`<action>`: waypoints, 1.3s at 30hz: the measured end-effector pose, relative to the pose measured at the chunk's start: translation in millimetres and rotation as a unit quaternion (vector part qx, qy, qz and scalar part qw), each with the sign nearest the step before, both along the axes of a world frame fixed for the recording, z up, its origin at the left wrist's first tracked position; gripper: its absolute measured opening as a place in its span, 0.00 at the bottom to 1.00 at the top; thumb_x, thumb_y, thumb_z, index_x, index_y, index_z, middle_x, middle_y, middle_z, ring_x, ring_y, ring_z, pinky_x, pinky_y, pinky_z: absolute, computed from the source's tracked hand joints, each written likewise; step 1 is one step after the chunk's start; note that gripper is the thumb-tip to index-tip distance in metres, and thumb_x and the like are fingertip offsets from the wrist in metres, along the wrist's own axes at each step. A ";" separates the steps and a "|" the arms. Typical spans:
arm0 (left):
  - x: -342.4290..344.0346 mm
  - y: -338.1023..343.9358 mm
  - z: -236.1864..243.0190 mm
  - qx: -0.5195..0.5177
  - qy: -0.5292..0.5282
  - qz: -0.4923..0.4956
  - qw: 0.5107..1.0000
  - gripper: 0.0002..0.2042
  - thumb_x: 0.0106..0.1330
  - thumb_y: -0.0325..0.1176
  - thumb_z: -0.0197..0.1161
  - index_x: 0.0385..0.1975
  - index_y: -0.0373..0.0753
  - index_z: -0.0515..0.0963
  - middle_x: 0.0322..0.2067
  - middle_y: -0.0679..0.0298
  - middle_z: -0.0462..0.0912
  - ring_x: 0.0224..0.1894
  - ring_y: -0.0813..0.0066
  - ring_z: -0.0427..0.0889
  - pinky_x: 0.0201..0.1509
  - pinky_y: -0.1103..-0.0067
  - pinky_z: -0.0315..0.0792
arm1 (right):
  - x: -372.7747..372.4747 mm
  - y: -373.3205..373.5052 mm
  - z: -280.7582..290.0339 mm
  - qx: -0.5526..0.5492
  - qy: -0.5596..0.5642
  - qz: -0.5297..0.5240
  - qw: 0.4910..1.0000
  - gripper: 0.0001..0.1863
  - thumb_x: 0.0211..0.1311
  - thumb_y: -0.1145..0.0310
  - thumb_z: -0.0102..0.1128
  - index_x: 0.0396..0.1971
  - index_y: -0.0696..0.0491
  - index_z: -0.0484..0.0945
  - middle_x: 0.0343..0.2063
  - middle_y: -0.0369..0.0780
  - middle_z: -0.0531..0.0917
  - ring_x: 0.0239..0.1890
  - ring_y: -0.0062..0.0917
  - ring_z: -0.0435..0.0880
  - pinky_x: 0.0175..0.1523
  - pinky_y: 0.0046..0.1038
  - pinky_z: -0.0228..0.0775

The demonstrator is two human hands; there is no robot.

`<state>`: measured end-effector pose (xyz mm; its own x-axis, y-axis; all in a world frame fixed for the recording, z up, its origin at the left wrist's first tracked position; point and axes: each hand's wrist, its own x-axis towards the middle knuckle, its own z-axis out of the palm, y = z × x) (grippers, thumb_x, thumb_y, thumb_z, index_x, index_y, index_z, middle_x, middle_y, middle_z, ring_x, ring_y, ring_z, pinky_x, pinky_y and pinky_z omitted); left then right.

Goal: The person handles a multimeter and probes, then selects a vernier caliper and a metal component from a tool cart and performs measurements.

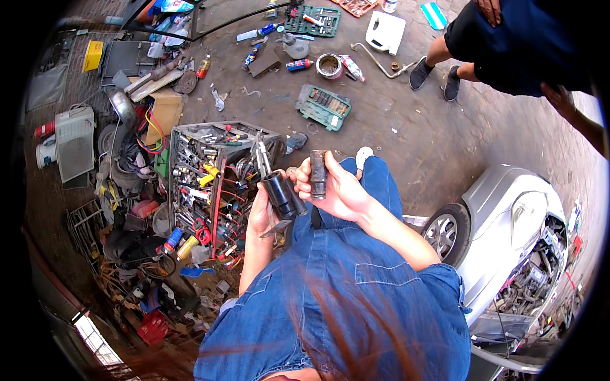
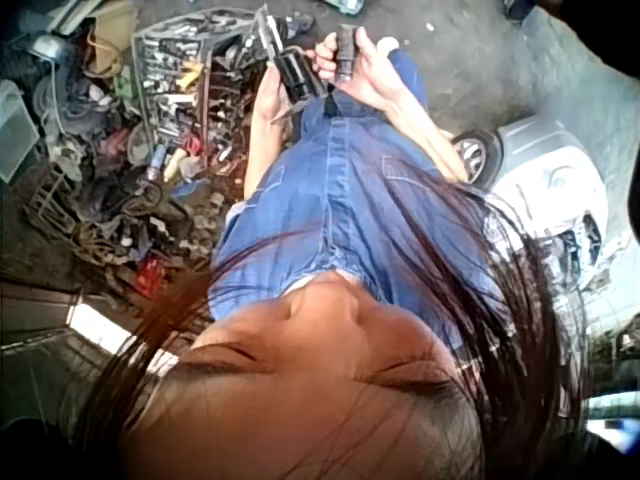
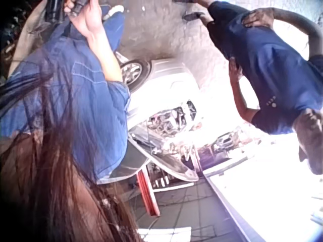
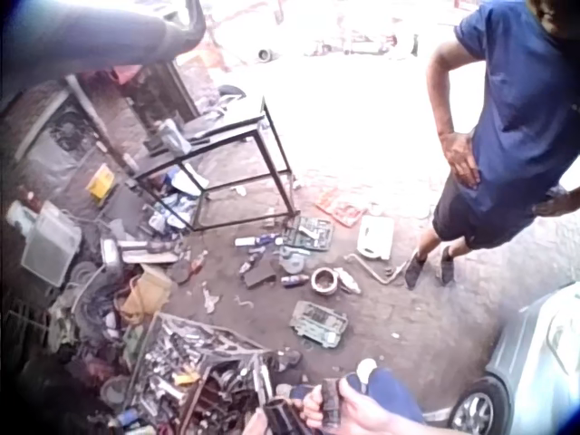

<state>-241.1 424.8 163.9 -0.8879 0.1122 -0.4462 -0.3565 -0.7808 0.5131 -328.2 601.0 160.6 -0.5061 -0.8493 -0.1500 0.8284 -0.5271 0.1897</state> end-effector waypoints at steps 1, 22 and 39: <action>0.2 0.7 -0.2 0.005 -0.004 0.005 1.000 0.28 0.66 0.55 0.52 0.54 0.37 0.65 0.51 0.59 0.71 0.51 0.67 0.74 0.56 0.70 0.72 | 0.0 -1.3 1.8 0.004 0.002 -0.001 1.000 0.28 0.72 0.44 0.28 0.38 0.55 0.66 0.34 0.37 0.68 0.37 0.24 0.68 0.48 0.28 0.63; 10.9 27.1 -27.8 0.077 -0.085 0.055 0.992 0.27 0.64 0.51 0.58 0.53 0.36 0.66 0.50 0.57 0.72 0.50 0.62 0.75 0.53 0.63 0.74 | 5.2 48.3 -62.7 0.389 0.061 0.121 0.911 0.21 0.72 0.50 0.42 0.38 0.55 0.70 0.31 0.35 0.73 0.33 0.19 0.71 0.42 0.23 0.68; -53.0 43.9 -64.1 0.152 -0.067 0.046 0.985 0.22 0.66 0.47 0.56 0.52 0.37 0.67 0.47 0.57 0.74 0.48 0.63 0.76 0.54 0.63 0.74 | -65.7 95.0 -67.9 0.520 0.063 0.048 0.850 0.15 0.72 0.55 0.43 0.38 0.53 0.68 0.28 0.35 0.72 0.26 0.18 0.71 0.32 0.22 0.67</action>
